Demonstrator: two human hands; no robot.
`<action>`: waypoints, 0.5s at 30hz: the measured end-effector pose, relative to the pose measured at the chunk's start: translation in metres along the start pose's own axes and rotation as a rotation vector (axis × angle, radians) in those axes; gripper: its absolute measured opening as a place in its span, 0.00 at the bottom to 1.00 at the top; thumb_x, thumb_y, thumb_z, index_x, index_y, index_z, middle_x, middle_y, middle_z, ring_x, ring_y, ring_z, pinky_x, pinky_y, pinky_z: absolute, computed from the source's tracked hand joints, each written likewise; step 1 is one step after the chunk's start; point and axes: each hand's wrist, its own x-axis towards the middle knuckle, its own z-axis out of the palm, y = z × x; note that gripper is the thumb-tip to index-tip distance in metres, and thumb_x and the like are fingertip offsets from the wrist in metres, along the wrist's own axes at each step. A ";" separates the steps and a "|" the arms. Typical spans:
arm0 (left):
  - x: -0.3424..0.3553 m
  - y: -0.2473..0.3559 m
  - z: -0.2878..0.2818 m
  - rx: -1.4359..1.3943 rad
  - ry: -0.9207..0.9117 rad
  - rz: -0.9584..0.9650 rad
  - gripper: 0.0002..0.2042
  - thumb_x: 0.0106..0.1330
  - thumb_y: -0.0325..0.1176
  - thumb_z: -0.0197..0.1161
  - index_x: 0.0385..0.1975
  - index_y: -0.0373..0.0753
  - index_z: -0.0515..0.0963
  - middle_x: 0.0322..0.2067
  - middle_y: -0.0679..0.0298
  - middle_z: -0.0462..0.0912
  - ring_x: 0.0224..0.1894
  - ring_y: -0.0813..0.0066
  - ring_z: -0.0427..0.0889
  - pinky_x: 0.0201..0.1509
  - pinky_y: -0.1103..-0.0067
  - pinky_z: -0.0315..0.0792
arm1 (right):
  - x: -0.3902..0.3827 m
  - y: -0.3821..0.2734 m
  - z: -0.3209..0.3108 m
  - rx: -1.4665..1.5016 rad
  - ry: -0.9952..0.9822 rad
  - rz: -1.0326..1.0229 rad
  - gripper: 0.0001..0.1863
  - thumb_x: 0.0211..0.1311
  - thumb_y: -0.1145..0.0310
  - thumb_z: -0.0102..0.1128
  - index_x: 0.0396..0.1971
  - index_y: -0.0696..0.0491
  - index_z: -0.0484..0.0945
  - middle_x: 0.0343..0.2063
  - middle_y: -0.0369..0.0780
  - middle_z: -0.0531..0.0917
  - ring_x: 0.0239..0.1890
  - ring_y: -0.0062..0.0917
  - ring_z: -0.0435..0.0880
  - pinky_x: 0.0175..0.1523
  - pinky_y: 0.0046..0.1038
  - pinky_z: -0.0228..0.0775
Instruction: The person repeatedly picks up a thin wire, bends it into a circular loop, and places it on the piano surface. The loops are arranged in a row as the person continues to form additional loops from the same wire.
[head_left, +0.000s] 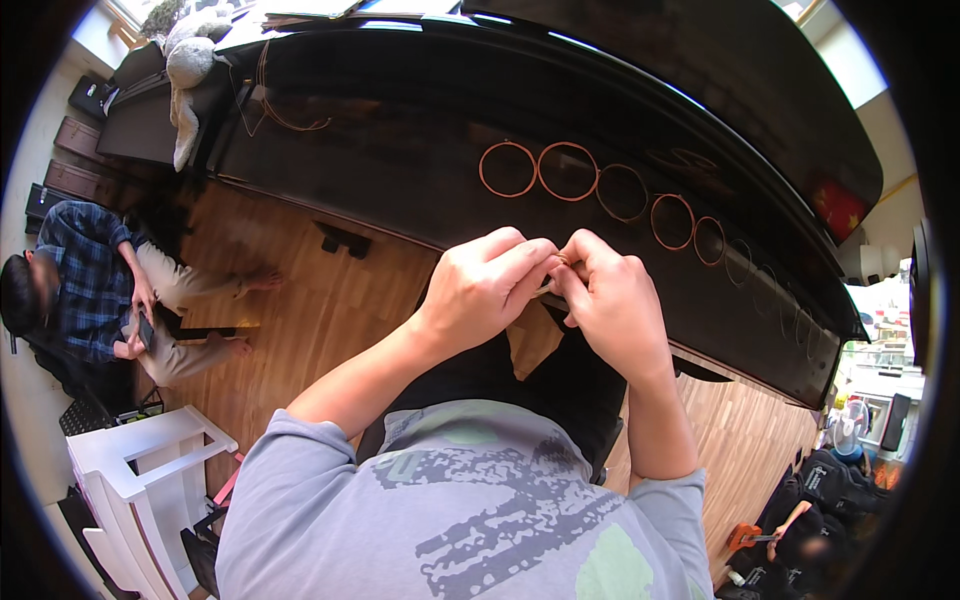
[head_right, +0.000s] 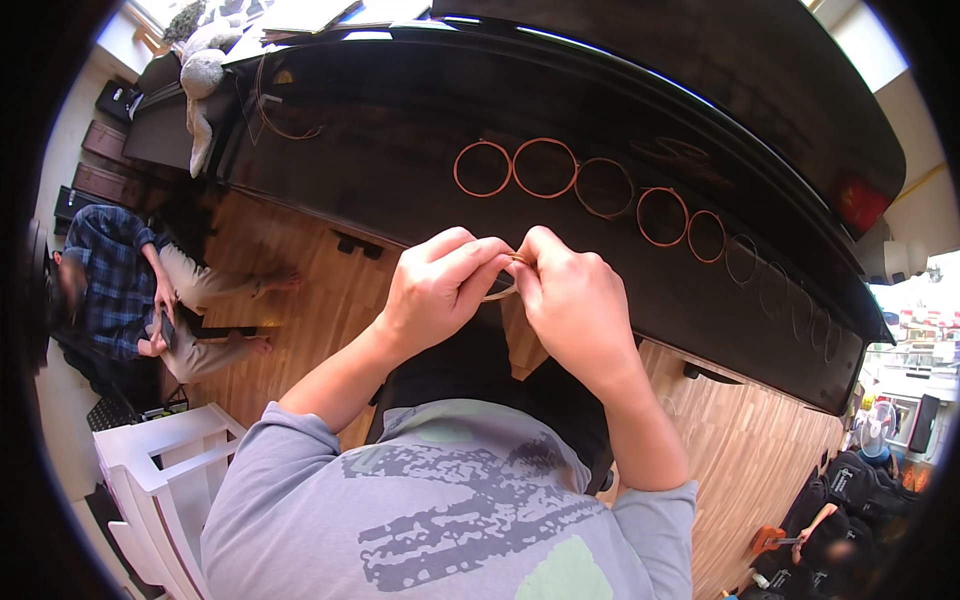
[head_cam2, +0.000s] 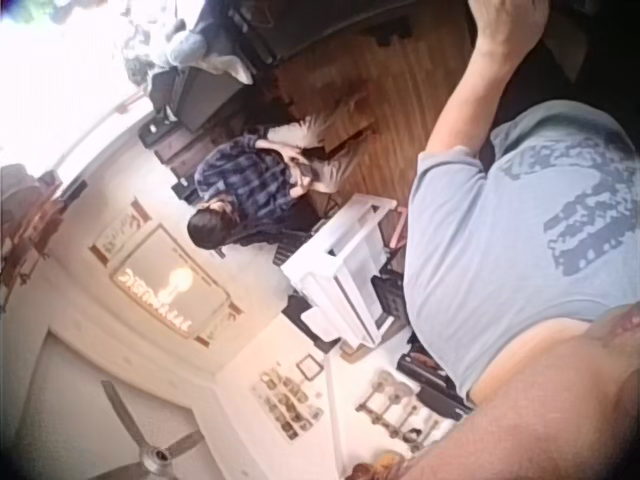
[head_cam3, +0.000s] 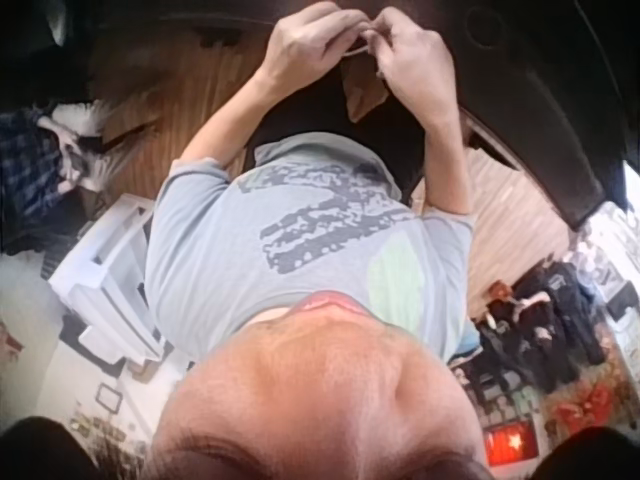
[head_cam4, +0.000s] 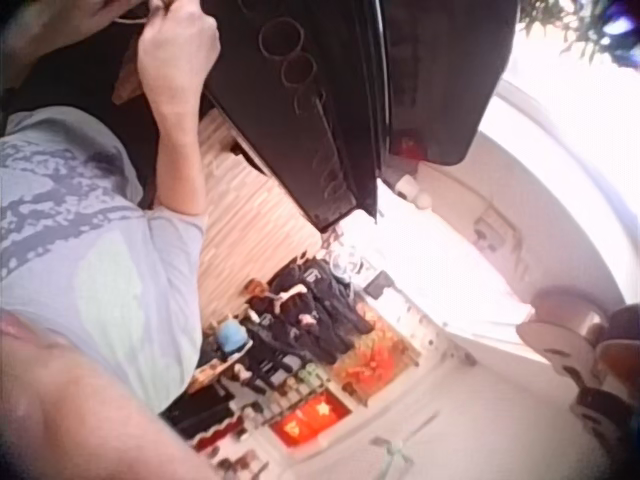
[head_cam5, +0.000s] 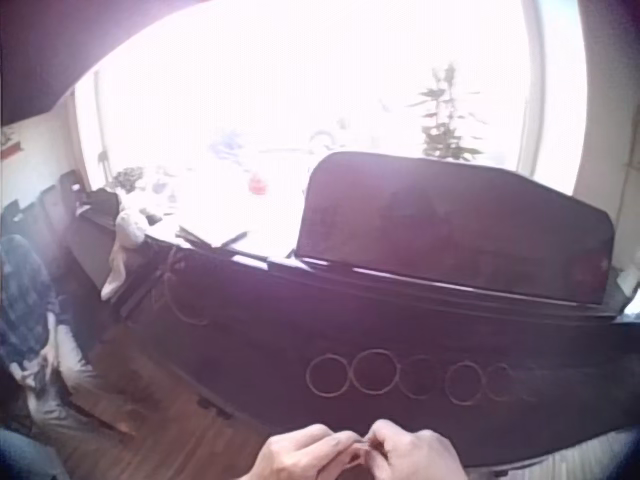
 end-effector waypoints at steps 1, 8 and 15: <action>0.002 0.003 -0.004 0.010 -0.026 -0.009 0.03 0.58 0.24 0.64 0.31 0.34 0.80 0.22 0.62 0.79 0.21 0.70 0.76 0.23 0.78 0.71 | 0.000 -0.002 -0.002 -0.073 -0.001 -0.030 0.07 0.61 0.67 0.58 0.29 0.55 0.74 0.16 0.45 0.79 0.22 0.40 0.80 0.27 0.33 0.69; 0.010 -0.009 -0.009 -0.218 0.002 -0.247 0.04 0.62 0.25 0.61 0.34 0.33 0.80 0.24 0.61 0.79 0.25 0.75 0.77 0.30 0.81 0.71 | 0.002 0.005 -0.004 0.437 -0.057 0.014 0.14 0.66 0.69 0.51 0.48 0.57 0.77 0.22 0.38 0.82 0.19 0.21 0.78 0.26 0.23 0.68; 0.002 -0.012 -0.018 -0.272 -0.079 -0.350 0.05 0.62 0.25 0.63 0.36 0.35 0.82 0.24 0.63 0.79 0.26 0.78 0.77 0.30 0.83 0.69 | 0.013 0.028 -0.025 0.681 -0.501 0.047 0.17 0.67 0.70 0.50 0.54 0.54 0.76 0.24 0.33 0.81 0.20 0.11 0.73 0.26 0.15 0.66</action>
